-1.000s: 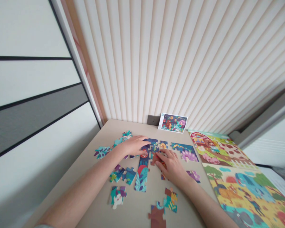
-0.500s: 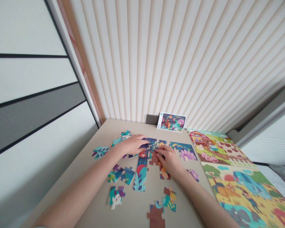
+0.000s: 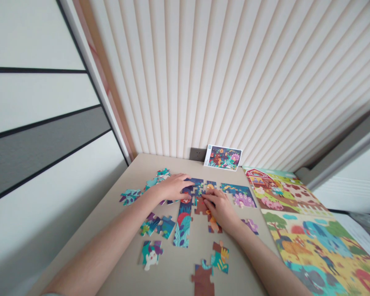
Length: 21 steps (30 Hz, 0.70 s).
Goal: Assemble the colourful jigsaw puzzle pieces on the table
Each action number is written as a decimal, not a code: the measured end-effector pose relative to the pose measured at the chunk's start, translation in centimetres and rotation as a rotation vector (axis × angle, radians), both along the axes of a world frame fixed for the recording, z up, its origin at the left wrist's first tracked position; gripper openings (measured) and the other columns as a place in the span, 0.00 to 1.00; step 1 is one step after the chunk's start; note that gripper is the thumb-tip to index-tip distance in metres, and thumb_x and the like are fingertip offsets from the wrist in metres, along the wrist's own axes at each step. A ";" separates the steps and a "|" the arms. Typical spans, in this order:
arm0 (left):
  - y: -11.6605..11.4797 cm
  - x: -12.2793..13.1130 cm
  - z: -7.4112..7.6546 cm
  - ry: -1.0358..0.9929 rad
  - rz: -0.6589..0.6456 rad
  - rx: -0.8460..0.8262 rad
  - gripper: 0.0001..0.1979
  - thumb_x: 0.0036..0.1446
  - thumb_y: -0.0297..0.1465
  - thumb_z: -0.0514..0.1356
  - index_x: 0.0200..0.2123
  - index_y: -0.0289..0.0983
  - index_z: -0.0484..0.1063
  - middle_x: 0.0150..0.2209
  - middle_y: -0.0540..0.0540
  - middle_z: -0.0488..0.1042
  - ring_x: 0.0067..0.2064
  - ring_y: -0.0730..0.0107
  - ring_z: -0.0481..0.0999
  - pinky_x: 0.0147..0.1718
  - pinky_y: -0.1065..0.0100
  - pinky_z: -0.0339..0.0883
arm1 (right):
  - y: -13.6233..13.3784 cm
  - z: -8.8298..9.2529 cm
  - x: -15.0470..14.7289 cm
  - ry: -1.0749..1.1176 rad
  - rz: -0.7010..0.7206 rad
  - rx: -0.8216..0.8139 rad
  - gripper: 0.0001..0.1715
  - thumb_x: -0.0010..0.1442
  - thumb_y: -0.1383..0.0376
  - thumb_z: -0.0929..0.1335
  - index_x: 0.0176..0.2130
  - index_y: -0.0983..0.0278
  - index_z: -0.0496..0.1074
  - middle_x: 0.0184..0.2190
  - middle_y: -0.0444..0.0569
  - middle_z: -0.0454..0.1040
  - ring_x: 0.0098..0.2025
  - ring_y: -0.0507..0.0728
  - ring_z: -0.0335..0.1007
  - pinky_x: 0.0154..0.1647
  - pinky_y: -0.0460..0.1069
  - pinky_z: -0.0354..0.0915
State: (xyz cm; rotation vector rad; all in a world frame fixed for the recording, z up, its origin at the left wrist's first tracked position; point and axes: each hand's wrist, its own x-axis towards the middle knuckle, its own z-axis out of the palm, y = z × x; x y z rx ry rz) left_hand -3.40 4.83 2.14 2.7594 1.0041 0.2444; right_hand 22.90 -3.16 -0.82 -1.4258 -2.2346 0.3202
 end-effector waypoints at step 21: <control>-0.1 0.2 0.1 0.000 -0.002 0.021 0.28 0.61 0.49 0.63 0.60 0.46 0.71 0.61 0.41 0.68 0.61 0.52 0.68 0.61 0.58 0.61 | 0.8 0.1 0.1 0.236 -0.033 -0.121 0.20 0.59 0.71 0.69 0.49 0.58 0.81 0.47 0.52 0.76 0.49 0.60 0.74 0.55 0.56 0.68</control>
